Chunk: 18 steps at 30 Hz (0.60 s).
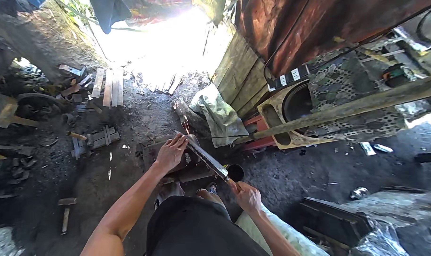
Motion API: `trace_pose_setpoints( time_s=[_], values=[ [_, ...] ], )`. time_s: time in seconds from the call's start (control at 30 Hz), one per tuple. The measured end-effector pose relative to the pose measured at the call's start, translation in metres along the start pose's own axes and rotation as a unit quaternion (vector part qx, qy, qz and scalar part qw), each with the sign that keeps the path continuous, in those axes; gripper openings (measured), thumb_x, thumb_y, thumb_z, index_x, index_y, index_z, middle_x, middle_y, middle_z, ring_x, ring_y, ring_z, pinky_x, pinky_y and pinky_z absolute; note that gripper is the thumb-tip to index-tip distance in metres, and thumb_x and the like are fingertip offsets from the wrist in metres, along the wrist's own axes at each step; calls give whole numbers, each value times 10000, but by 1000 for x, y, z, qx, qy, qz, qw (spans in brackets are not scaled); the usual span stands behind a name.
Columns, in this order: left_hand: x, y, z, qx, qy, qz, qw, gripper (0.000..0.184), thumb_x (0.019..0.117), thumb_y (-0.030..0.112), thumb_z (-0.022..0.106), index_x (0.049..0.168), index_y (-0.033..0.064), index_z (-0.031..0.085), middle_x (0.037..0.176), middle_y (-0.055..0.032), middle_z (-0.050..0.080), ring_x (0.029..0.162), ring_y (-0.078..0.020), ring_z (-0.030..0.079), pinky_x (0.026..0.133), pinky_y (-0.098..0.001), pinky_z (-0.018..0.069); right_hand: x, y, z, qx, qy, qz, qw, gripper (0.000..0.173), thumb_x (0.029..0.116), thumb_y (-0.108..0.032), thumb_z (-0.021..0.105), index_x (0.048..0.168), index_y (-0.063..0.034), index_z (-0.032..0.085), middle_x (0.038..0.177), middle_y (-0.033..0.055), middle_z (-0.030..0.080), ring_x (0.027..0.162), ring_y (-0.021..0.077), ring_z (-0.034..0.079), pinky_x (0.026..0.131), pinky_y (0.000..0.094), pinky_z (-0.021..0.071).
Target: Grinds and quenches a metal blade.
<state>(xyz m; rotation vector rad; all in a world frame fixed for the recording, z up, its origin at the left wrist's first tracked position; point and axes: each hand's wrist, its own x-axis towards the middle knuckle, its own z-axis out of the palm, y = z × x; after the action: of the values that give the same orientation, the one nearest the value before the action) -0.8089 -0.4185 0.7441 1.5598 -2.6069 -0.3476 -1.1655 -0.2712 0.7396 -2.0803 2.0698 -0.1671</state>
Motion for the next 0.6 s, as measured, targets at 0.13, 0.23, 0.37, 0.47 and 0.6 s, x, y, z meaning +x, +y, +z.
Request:
trace_pose_setpoints(
  time_s=[0.13,0.23,0.37,0.47,0.6],
  values=[
    [6,-58,-14,24,1,-37,999,558,968,54,552,1515,165,524,1625,-19,433,1531,-226,346,1197,-480,366,53,-51,13,6,-25,3,1000,739,1005,-692,368,769,-69,687,735,113,698,691,304,717,585,528,561],
    [8,-101,-31,46,2,-66,997,632,910,57,634,1521,168,514,1619,-20,441,1526,-246,352,1180,-511,376,94,-84,24,15,-39,-11,999,739,1007,-698,349,801,-79,696,796,108,719,747,296,728,621,524,565],
    [10,-116,-41,44,-4,-79,996,619,907,11,597,1504,160,536,1605,-22,464,1520,-250,369,1179,-495,382,106,-92,27,7,-52,-7,999,761,992,-732,314,804,-97,689,817,96,724,774,288,733,628,514,563],
    [10,-90,-31,43,-14,-66,997,615,894,52,617,1497,150,543,1599,-27,470,1513,-250,378,1174,-494,383,84,-70,21,-7,-39,-2,999,771,988,-740,312,773,-100,684,783,95,717,740,285,728,601,510,557],
    [10,-35,-16,24,-23,-42,999,567,935,78,570,1496,157,548,1603,-32,464,1521,-231,363,1213,-477,325,36,-32,6,-6,-31,22,999,760,992,-725,350,739,-87,677,719,103,692,680,301,711,572,527,552]
  ],
)
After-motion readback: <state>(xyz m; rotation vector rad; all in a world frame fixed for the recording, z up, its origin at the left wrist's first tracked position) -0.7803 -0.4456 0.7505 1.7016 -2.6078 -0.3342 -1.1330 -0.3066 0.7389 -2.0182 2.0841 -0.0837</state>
